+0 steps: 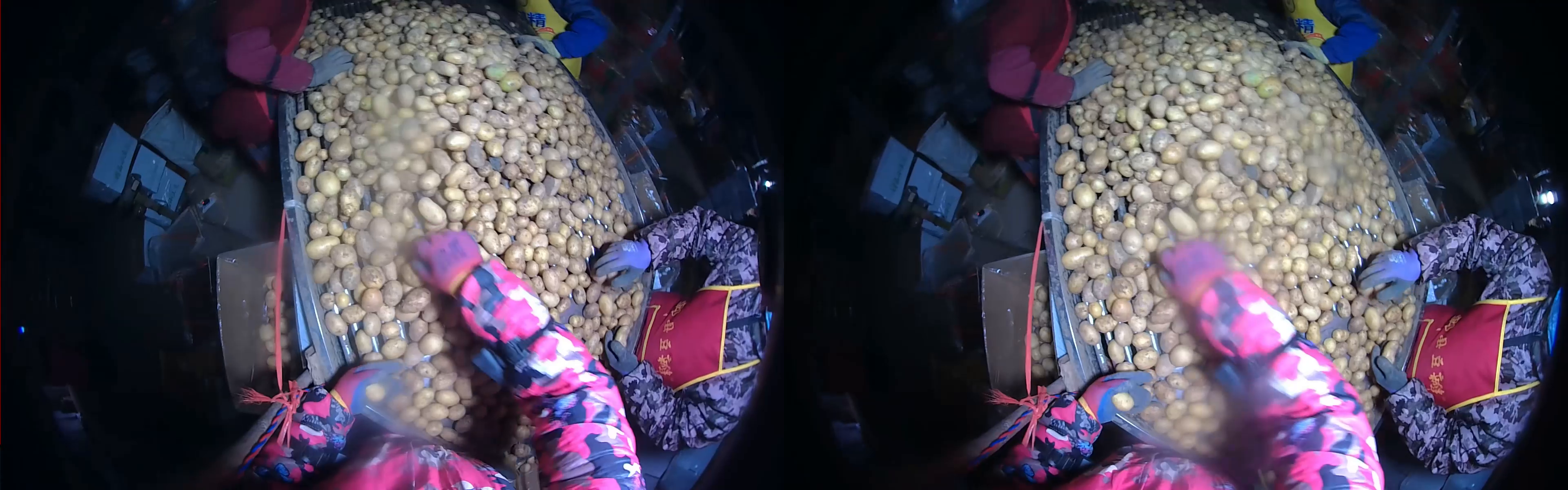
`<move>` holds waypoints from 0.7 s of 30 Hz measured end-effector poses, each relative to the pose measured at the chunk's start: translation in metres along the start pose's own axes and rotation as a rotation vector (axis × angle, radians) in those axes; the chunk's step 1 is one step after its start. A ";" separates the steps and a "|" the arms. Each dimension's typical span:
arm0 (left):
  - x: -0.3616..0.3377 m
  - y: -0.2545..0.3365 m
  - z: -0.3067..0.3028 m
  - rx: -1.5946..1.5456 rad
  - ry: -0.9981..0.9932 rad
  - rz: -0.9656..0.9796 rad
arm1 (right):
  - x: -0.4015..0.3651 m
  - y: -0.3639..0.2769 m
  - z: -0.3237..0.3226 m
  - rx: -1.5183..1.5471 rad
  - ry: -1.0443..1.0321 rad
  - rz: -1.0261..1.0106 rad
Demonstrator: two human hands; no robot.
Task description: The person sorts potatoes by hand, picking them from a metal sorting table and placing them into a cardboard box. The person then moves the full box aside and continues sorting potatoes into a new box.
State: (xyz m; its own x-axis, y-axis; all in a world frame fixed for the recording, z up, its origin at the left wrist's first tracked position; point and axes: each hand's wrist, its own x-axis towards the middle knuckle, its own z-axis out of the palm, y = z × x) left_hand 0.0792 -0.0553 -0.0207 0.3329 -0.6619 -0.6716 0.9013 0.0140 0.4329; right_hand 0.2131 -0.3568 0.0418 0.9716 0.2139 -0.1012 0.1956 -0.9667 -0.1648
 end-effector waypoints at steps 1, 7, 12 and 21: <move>-0.002 -0.007 -0.007 -0.006 0.029 0.031 | -0.006 0.000 -0.009 0.033 -0.137 -0.034; -0.002 -0.013 -0.005 0.052 0.096 0.194 | 0.069 -0.022 0.030 0.271 0.471 -0.267; -0.016 0.004 -0.011 -0.093 -0.064 0.166 | 0.054 -0.053 0.070 0.307 0.151 -0.283; -0.013 -0.012 -0.025 -0.247 -0.051 0.092 | 0.016 -0.049 -0.015 0.070 -0.172 -0.012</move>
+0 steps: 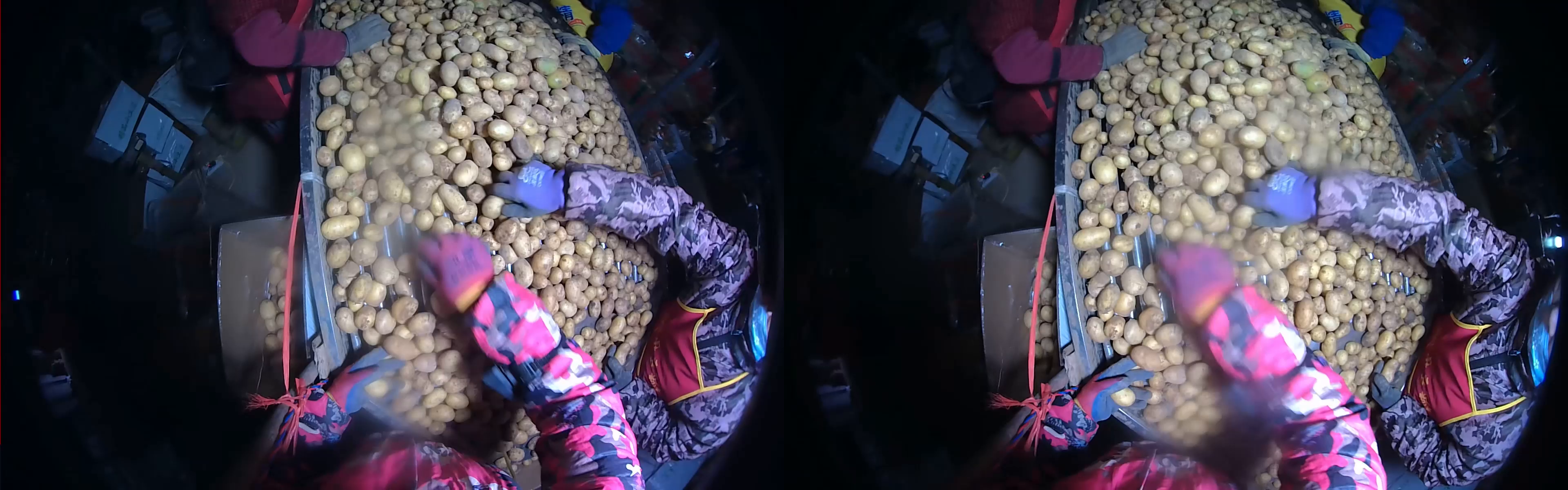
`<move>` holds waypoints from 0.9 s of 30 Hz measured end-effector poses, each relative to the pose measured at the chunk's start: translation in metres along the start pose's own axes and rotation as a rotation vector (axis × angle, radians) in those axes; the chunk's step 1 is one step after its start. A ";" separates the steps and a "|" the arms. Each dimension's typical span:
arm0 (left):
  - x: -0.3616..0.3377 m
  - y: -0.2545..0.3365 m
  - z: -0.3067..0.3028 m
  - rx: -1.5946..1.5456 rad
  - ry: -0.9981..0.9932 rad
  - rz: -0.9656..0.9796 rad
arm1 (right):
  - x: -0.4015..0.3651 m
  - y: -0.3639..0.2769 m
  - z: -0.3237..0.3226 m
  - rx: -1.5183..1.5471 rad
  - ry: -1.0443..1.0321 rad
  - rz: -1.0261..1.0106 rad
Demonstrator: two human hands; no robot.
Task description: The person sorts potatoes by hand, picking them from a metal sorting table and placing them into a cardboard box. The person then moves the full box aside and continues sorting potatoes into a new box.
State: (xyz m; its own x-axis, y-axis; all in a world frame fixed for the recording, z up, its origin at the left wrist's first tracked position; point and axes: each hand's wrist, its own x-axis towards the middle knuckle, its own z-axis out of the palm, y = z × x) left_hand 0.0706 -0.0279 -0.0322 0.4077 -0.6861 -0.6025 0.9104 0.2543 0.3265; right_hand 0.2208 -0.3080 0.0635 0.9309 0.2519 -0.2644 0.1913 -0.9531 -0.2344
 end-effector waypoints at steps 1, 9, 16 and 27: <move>0.003 -0.001 -0.004 0.005 0.014 -0.021 | 0.021 0.012 0.023 -0.060 0.264 0.023; -0.005 0.026 0.047 0.435 0.061 0.331 | 0.048 0.008 -0.014 0.011 -0.042 0.132; 0.016 0.023 0.057 0.119 -0.047 0.100 | 0.103 -0.010 0.025 0.304 0.351 -0.279; -0.023 0.033 0.068 -0.440 -0.180 0.174 | 0.054 -0.001 0.052 -0.057 0.057 -0.138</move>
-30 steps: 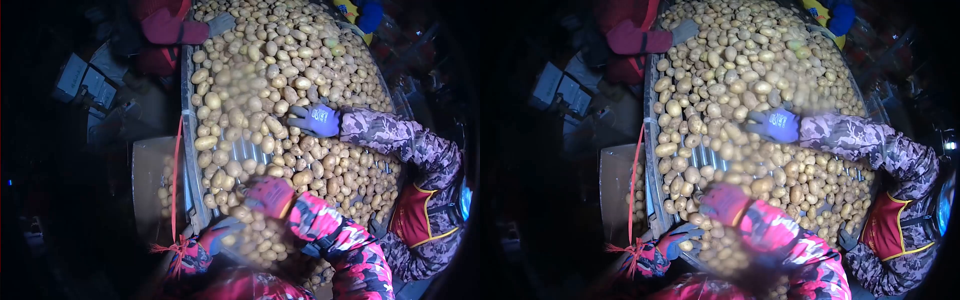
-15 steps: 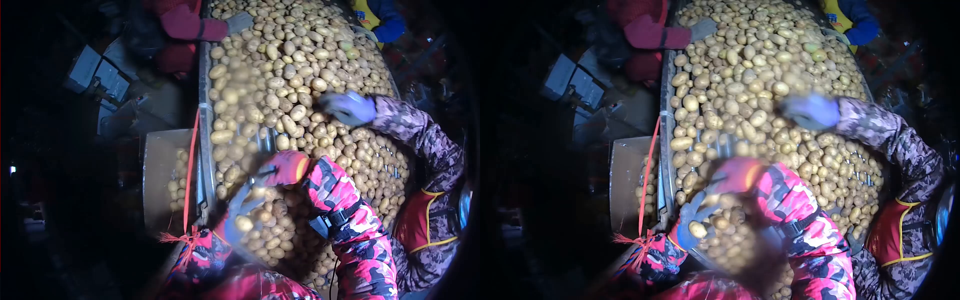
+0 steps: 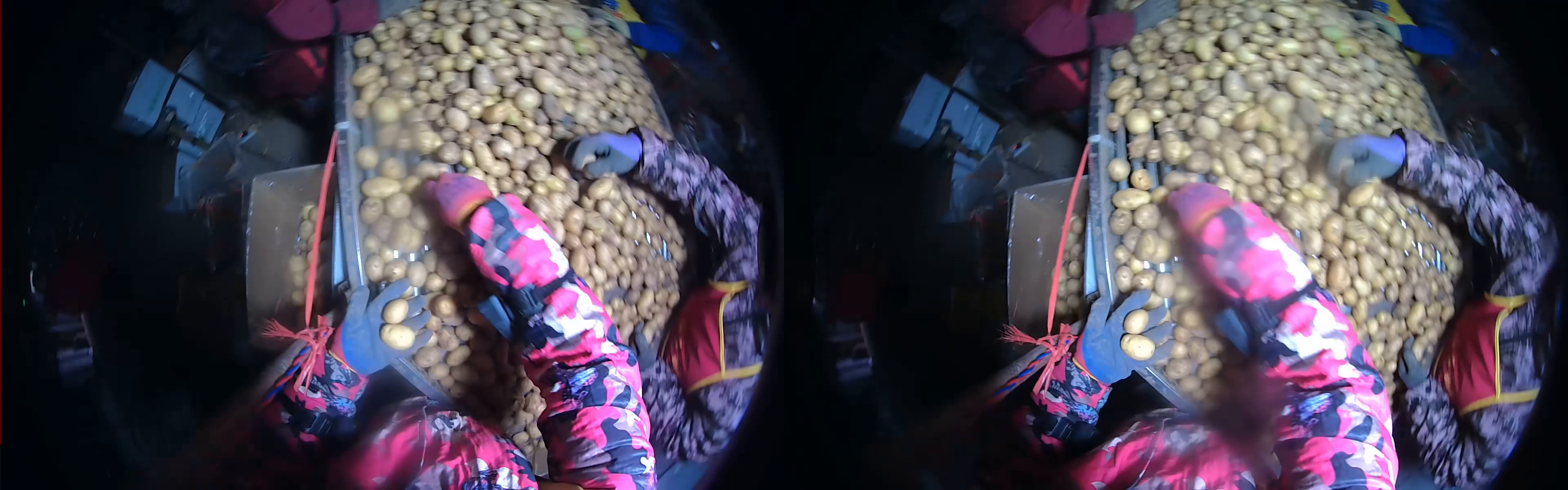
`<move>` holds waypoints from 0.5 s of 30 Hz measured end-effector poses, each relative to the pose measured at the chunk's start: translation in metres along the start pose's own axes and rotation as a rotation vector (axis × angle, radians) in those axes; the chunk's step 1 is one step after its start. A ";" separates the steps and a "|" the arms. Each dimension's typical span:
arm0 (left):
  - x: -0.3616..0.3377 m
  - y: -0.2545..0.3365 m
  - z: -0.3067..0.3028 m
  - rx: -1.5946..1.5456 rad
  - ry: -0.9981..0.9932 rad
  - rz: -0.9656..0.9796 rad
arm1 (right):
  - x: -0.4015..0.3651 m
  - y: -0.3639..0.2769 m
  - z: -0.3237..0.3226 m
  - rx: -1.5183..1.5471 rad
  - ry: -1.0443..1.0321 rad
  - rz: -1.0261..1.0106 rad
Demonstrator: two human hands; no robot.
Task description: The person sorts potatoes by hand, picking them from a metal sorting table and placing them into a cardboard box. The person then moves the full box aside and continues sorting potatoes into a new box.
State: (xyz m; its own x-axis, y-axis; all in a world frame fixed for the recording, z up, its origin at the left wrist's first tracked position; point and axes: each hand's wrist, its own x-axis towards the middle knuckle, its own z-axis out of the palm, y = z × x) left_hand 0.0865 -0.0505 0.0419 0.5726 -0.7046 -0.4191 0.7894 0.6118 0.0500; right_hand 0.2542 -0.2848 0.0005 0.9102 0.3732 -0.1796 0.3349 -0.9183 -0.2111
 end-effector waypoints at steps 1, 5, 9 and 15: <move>-0.001 -0.003 -0.002 -0.030 -0.088 -0.034 | -0.034 0.009 -0.001 0.344 0.063 0.097; -0.010 -0.013 0.011 0.275 -0.013 -0.153 | -0.166 -0.009 -0.025 1.650 0.201 0.437; -0.041 -0.026 -0.014 0.375 0.017 -0.238 | -0.214 -0.051 -0.008 1.750 0.362 0.405; -0.152 0.014 -0.067 0.782 0.150 -0.345 | -0.244 -0.164 -0.012 2.018 -0.395 -0.032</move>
State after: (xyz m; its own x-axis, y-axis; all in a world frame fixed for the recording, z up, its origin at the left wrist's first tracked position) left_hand -0.0045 0.0899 0.0454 0.2811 -0.7169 -0.6380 0.8707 -0.0890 0.4837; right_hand -0.0204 -0.2266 0.0903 0.7274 0.6390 -0.2503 -0.5901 0.3961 -0.7035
